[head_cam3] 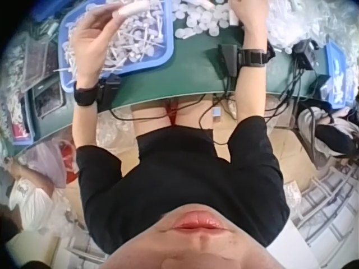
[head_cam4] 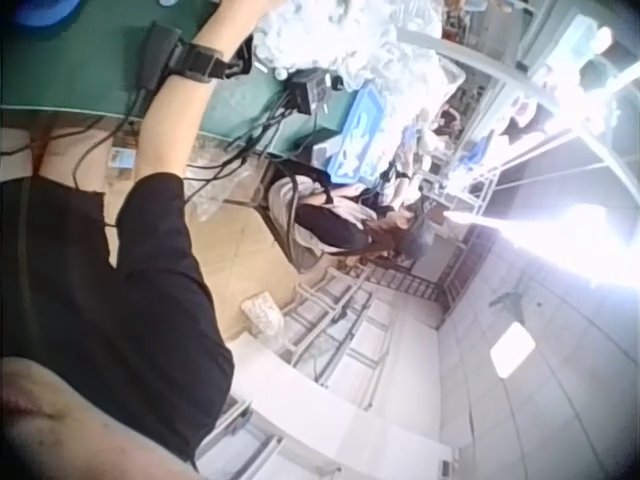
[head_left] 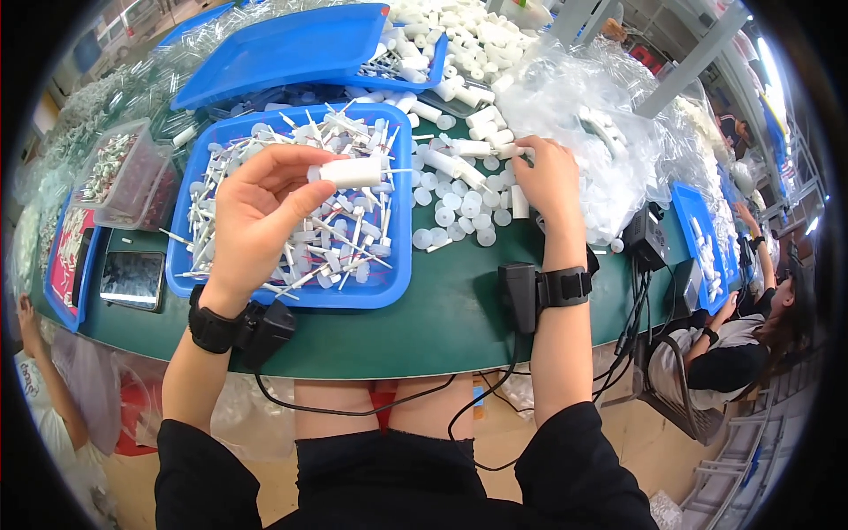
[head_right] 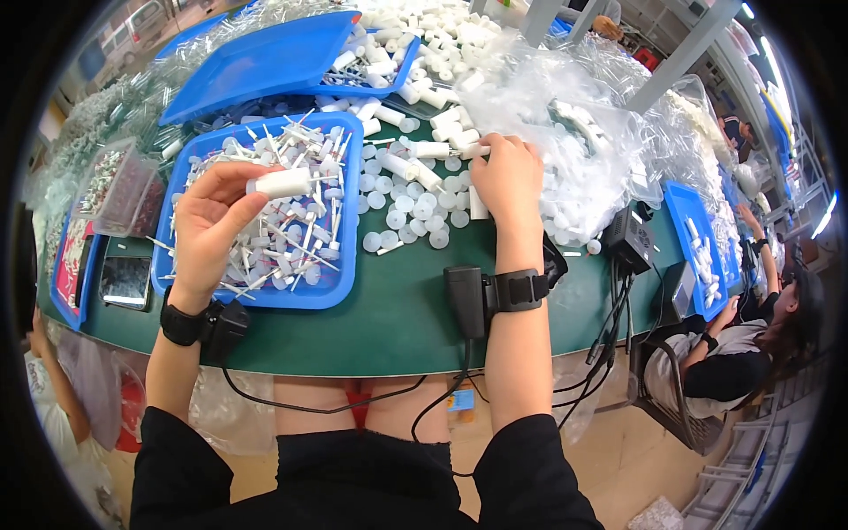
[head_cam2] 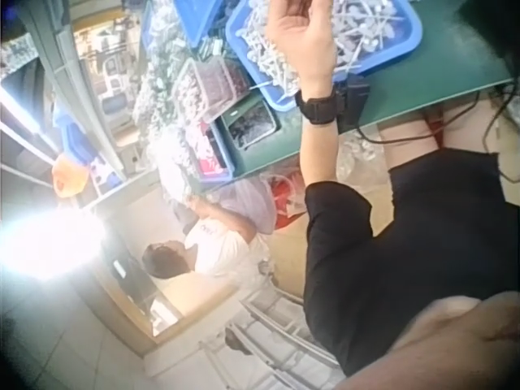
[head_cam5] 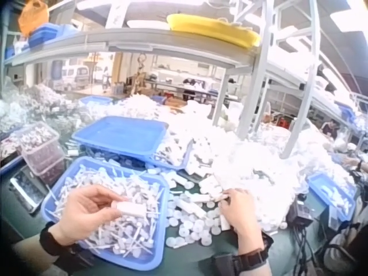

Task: Assembling small plastic components at a factory workbench.

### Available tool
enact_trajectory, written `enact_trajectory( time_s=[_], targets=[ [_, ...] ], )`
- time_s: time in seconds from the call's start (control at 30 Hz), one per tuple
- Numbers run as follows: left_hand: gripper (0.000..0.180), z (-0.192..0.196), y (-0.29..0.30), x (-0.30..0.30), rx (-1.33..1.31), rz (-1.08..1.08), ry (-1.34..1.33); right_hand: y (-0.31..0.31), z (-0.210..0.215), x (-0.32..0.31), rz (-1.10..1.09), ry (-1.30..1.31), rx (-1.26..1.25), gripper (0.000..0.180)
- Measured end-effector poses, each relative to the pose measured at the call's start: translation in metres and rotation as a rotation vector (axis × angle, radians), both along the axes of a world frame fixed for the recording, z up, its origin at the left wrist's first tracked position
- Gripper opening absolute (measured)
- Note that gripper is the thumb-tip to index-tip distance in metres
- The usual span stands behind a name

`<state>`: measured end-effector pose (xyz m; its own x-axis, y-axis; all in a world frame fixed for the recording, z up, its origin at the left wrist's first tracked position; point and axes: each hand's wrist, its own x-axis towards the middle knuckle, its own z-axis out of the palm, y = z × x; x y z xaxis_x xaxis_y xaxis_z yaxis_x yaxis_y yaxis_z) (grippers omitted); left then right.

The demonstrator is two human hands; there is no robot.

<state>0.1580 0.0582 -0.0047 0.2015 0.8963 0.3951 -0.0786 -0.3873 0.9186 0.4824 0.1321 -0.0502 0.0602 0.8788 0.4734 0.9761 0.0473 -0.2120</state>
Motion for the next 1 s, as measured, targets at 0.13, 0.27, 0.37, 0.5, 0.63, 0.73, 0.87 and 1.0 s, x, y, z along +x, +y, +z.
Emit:
enact_trajectory(
  time_s=[0.13, 0.27, 0.37, 0.5, 0.63, 0.73, 0.87, 1.0],
  targets=[
    [0.027, -0.001, 0.000, 0.003, 0.012, 0.007, 0.011, -0.004, -0.004, -0.009, -0.054, -0.164, 0.241, 0.021],
    [0.028, -0.001, 0.000, 0.001, 0.048, 0.021, 0.038, -0.008, 0.024, -0.031, 0.156, 0.170, 0.117, 0.019],
    [0.026, -0.002, -0.001, -0.001, 0.039, 0.060, 0.025, -0.014, 0.023, -0.054, 0.367, 0.312, 0.005, 0.019],
    [0.025, -0.001, -0.002, -0.001, 0.054, 0.085, 0.050, -0.018, 0.013, -0.069, 0.474, 0.073, 0.046, 0.018],
    [0.025, 0.000, -0.003, 0.001, 0.052, 0.101, 0.052, -0.015, 0.012, -0.064, 0.329, 0.123, 0.067, 0.020],
    [0.025, -0.002, -0.003, 0.002, 0.054, 0.105, 0.050, -0.012, 0.011, -0.060, 0.231, 0.099, 0.177, 0.021],
    [0.025, -0.004, -0.002, 0.002, 0.067, 0.112, 0.072, -0.012, 0.015, -0.055, 0.161, 0.206, 0.062, 0.023],
    [0.026, -0.001, -0.008, -0.003, 0.032, 0.134, 0.084, 0.005, 0.023, -0.053, 0.327, 0.663, -0.053, 0.026]
  ],
)
